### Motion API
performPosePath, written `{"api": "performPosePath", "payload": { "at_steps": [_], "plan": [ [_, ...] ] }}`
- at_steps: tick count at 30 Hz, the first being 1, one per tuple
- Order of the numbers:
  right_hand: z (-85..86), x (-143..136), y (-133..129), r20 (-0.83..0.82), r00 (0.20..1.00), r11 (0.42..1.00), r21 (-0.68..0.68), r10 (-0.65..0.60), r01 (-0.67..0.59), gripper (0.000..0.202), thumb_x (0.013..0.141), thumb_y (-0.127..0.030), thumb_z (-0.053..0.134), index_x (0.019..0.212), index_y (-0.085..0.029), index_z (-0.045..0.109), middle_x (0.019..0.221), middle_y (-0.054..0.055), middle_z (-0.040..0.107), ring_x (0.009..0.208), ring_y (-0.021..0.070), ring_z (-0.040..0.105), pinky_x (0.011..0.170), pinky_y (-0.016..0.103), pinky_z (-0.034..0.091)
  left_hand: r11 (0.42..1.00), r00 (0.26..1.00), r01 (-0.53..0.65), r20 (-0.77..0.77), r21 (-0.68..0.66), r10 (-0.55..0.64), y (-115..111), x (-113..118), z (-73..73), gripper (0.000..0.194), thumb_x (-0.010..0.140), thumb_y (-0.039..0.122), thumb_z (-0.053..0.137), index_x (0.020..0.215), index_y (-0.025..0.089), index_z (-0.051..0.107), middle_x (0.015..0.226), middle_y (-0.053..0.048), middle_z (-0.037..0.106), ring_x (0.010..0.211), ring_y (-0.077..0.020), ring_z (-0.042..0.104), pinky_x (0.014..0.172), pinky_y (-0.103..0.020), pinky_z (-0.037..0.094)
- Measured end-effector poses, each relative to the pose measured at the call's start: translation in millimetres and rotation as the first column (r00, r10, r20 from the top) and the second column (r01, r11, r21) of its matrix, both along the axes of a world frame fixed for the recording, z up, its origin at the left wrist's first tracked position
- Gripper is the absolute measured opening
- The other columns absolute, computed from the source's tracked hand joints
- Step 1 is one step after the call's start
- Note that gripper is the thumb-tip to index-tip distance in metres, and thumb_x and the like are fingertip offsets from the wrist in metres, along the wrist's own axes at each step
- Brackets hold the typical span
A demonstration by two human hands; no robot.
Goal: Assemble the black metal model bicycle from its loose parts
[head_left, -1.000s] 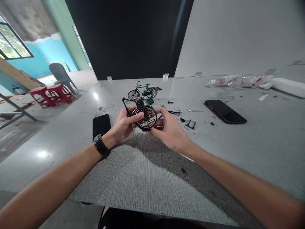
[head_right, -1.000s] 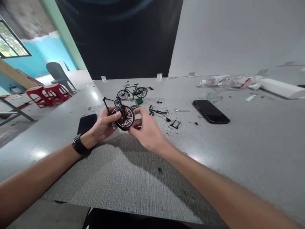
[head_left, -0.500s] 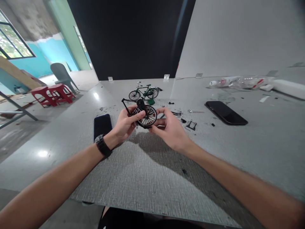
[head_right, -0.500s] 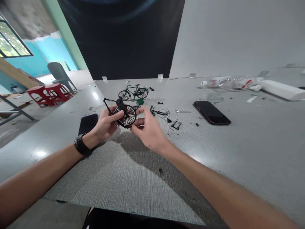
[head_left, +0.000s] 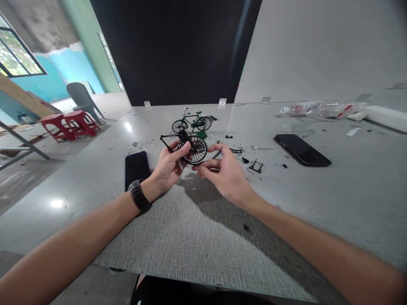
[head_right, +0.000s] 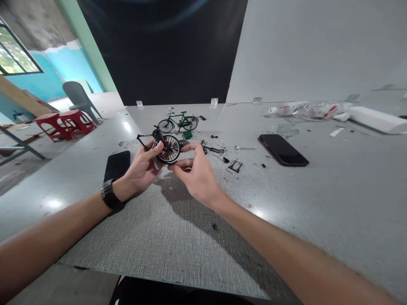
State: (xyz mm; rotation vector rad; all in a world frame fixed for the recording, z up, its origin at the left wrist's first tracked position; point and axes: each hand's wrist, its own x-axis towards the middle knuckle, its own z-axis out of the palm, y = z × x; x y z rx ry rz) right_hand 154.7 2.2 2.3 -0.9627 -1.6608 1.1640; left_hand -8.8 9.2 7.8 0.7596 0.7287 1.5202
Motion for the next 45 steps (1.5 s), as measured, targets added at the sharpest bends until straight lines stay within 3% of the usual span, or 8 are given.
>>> {"api": "performPosePath", "payload": {
  "at_steps": [4, 10, 16, 25, 27, 33, 39, 45],
  "plan": [
    [0.4, -3.0, -5.1, -0.009, 1.000, 0.999, -0.014, -0.029, 0.029, 0.059, 0.083, -0.037, 0.072, 0.130, -0.022, 0.039, 0.084, 0.004, 0.075, 0.081, 0.0243, 0.073, 0.073, 0.041, 0.059, 0.998, 0.998, -0.047, 0.032, -0.035, 0.048, -1.4, 3.2, 1.5, 0.029, 0.071, 0.017, 0.085, 0.092, 0.017, 0.064, 0.086, -0.001, 0.071, 0.072, -0.0123, 0.065, 0.062, -0.022, 0.048],
    [2.1, -3.8, -10.8, 0.021, 0.997, 0.995, 0.076, -0.072, 0.070, 0.087, 0.085, -0.031, 0.070, 0.154, -0.020, 0.018, 0.084, 0.004, 0.075, 0.082, 0.0257, 0.074, 0.081, 0.046, 0.060, 0.993, 0.992, -0.116, -0.041, -0.030, 0.115, -3.9, 5.1, -0.4, 0.032, 0.069, 0.017, 0.086, 0.091, 0.019, 0.062, 0.083, 0.001, 0.069, 0.070, -0.0102, 0.063, 0.058, -0.019, 0.045],
    [4.0, -1.4, -12.9, 0.155, 0.985, 0.953, 0.300, -0.077, 0.027, 0.070, 0.089, -0.026, 0.064, 0.149, -0.021, 0.029, 0.081, 0.004, 0.075, 0.075, 0.0256, 0.074, 0.071, 0.043, 0.061, 0.994, 0.984, -0.103, -0.142, 0.035, 0.107, -2.0, 4.0, -2.4, 0.027, 0.074, 0.020, 0.082, 0.093, 0.018, 0.065, 0.091, -0.003, 0.068, 0.081, -0.0132, 0.064, 0.065, -0.022, 0.048],
    [5.8, 0.3, -14.6, 0.370, 0.915, 0.798, 0.594, -0.158, -0.102, 0.044, 0.094, -0.019, 0.053, 0.136, -0.021, 0.039, 0.084, 0.003, 0.075, 0.066, 0.0180, 0.071, 0.053, 0.028, 0.050, 0.989, 0.969, -0.106, -0.213, 0.099, 0.125, -3.7, 8.4, -2.6, 0.027, 0.070, 0.022, 0.086, 0.085, 0.017, 0.064, 0.080, 0.001, 0.063, 0.069, -0.0084, 0.057, 0.054, -0.019, 0.040],
    [6.8, -0.8, -15.1, 0.374, 0.917, 0.813, 0.572, -0.135, -0.114, 0.041, 0.092, -0.018, 0.054, 0.131, -0.021, 0.042, 0.082, 0.002, 0.075, 0.066, 0.0171, 0.070, 0.053, 0.027, 0.049, 0.990, 0.971, -0.086, -0.214, 0.112, 0.109, -4.5, 9.6, -2.8, 0.028, 0.070, 0.024, 0.086, 0.086, 0.017, 0.064, 0.082, 0.001, 0.063, 0.070, -0.0088, 0.058, 0.056, -0.019, 0.042],
    [6.8, -3.8, -14.6, 0.242, 0.966, 0.939, 0.345, -0.095, 0.006, 0.016, 0.087, -0.022, 0.060, 0.098, -0.023, 0.048, 0.072, -0.001, 0.071, 0.062, 0.0174, 0.069, 0.057, 0.030, 0.051, 0.995, 0.971, -0.086, -0.221, 0.049, 0.095, -7.3, 11.3, 0.6, 0.028, 0.072, 0.027, 0.085, 0.085, 0.017, 0.062, 0.078, 0.002, 0.062, 0.062, -0.0072, 0.053, 0.052, -0.019, 0.037],
    [10.9, -6.2, -18.7, 0.084, 0.995, 0.996, 0.082, -0.054, 0.047, 0.026, 0.086, -0.027, 0.062, 0.094, -0.026, 0.037, 0.069, -0.002, 0.068, 0.056, 0.0189, 0.068, 0.050, 0.032, 0.051, 0.995, 0.986, -0.097, -0.135, 0.028, 0.100, -4.3, 7.0, 0.7, 0.025, 0.071, 0.025, 0.085, 0.084, 0.017, 0.065, 0.078, 0.001, 0.063, 0.060, -0.0070, 0.051, 0.049, -0.021, 0.032],
    [6.0, -8.0, -14.1, -0.056, 0.995, 0.992, -0.106, -0.078, 0.072, 0.040, 0.083, -0.027, 0.065, 0.095, -0.026, 0.028, 0.078, 0.000, 0.070, 0.054, 0.0163, 0.067, 0.050, 0.031, 0.055, 0.997, 0.989, -0.069, -0.130, 0.039, 0.073, -1.9, 3.6, 0.6, 0.022, 0.073, 0.028, 0.085, 0.080, 0.016, 0.068, 0.077, 0.001, 0.063, 0.055, -0.0055, 0.046, 0.045, -0.020, 0.030]
  ]
}}
